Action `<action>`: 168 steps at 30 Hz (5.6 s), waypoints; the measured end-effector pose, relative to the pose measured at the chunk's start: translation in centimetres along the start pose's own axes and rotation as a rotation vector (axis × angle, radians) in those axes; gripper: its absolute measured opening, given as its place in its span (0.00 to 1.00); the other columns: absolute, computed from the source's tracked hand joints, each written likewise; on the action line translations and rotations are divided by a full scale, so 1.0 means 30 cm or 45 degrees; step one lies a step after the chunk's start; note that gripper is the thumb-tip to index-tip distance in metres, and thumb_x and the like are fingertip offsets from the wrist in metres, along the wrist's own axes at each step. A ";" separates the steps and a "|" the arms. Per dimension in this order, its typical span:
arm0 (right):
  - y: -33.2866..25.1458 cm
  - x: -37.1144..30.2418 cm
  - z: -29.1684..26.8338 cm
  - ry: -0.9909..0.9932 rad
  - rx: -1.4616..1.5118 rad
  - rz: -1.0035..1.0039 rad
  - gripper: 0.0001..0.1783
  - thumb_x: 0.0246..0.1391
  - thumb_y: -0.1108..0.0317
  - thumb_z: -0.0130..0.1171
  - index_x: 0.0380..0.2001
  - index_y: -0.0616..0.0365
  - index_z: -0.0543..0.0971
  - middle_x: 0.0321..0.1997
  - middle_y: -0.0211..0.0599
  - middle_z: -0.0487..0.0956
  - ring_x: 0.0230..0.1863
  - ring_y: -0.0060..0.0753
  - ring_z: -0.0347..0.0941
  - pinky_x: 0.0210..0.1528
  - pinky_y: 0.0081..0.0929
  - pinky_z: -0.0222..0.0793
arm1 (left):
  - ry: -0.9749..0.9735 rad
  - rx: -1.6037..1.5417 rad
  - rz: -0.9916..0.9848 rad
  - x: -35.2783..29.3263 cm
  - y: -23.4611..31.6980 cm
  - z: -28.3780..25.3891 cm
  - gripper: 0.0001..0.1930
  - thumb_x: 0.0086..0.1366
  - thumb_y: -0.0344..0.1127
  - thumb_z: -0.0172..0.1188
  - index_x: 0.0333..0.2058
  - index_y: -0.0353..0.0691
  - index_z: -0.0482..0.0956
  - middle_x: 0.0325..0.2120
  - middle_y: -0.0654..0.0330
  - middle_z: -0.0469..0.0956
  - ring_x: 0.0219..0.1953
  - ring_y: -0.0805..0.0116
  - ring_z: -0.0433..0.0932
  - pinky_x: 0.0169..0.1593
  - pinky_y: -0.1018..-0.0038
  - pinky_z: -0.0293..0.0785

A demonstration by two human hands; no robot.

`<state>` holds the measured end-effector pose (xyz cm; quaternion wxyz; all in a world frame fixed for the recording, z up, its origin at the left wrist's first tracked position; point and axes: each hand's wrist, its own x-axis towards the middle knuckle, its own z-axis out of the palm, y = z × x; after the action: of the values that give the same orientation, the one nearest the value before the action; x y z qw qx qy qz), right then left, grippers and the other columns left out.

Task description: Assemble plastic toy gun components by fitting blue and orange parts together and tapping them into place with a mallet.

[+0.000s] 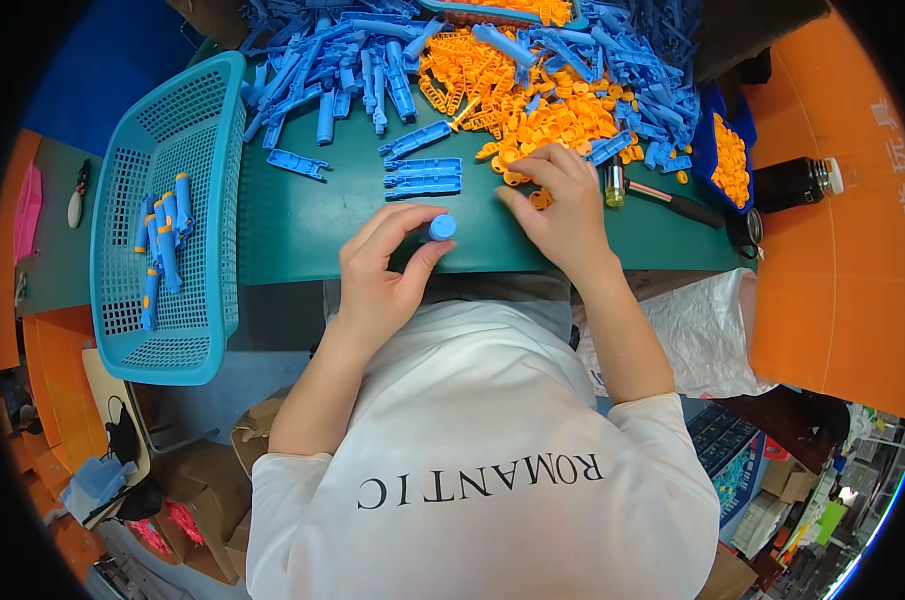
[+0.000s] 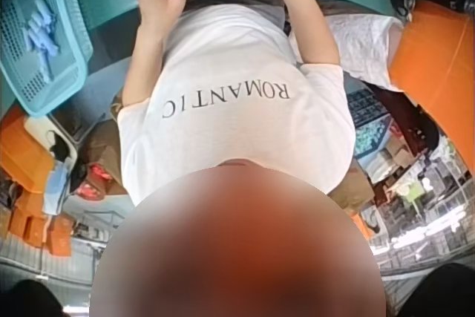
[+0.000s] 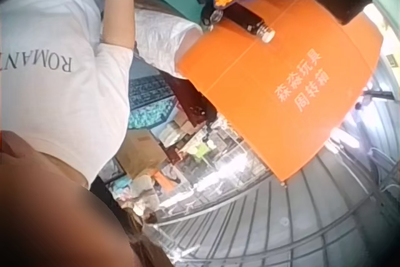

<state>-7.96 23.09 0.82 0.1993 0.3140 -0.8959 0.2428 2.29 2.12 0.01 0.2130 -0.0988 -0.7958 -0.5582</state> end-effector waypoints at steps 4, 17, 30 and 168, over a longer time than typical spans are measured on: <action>-0.105 0.026 -0.026 -0.210 1.040 0.273 0.14 0.50 0.72 0.72 0.41 0.61 0.84 0.45 0.35 0.83 0.43 0.25 0.78 0.43 0.22 0.73 | 0.047 0.440 0.254 0.063 0.016 0.000 0.15 0.52 0.22 0.71 0.41 0.37 0.84 0.38 0.55 0.83 0.41 0.57 0.81 0.45 0.66 0.78; 0.086 0.218 0.036 0.328 0.121 0.074 0.15 0.51 0.75 0.68 0.44 0.55 0.86 0.47 0.37 0.85 0.44 0.39 0.80 0.48 0.32 0.75 | -0.191 0.987 0.258 0.094 -0.088 0.017 0.18 0.62 0.31 0.64 0.52 0.40 0.81 0.55 0.56 0.78 0.60 0.53 0.72 0.70 0.48 0.56; 0.055 0.236 0.100 -0.090 -0.263 -0.049 0.10 0.45 0.73 0.70 0.34 0.59 0.84 0.39 0.35 0.79 0.48 0.44 0.74 0.53 0.40 0.71 | -0.203 0.830 0.221 0.033 -0.063 0.038 0.18 0.63 0.28 0.62 0.53 0.40 0.80 0.56 0.56 0.77 0.59 0.52 0.73 0.67 0.46 0.61; -0.095 -0.037 -0.100 -0.238 1.009 0.145 0.13 0.50 0.77 0.69 0.42 0.64 0.85 0.41 0.43 0.86 0.43 0.38 0.83 0.45 0.31 0.78 | -0.036 -0.569 -0.569 0.045 0.078 -0.044 0.14 0.62 0.20 0.67 0.47 0.29 0.83 0.41 0.52 0.85 0.42 0.67 0.85 0.48 0.73 0.82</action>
<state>-4.65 23.33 3.54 -0.0331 0.3371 -0.7632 0.5503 2.32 1.62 2.97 0.0471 0.0264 -0.6583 -0.7508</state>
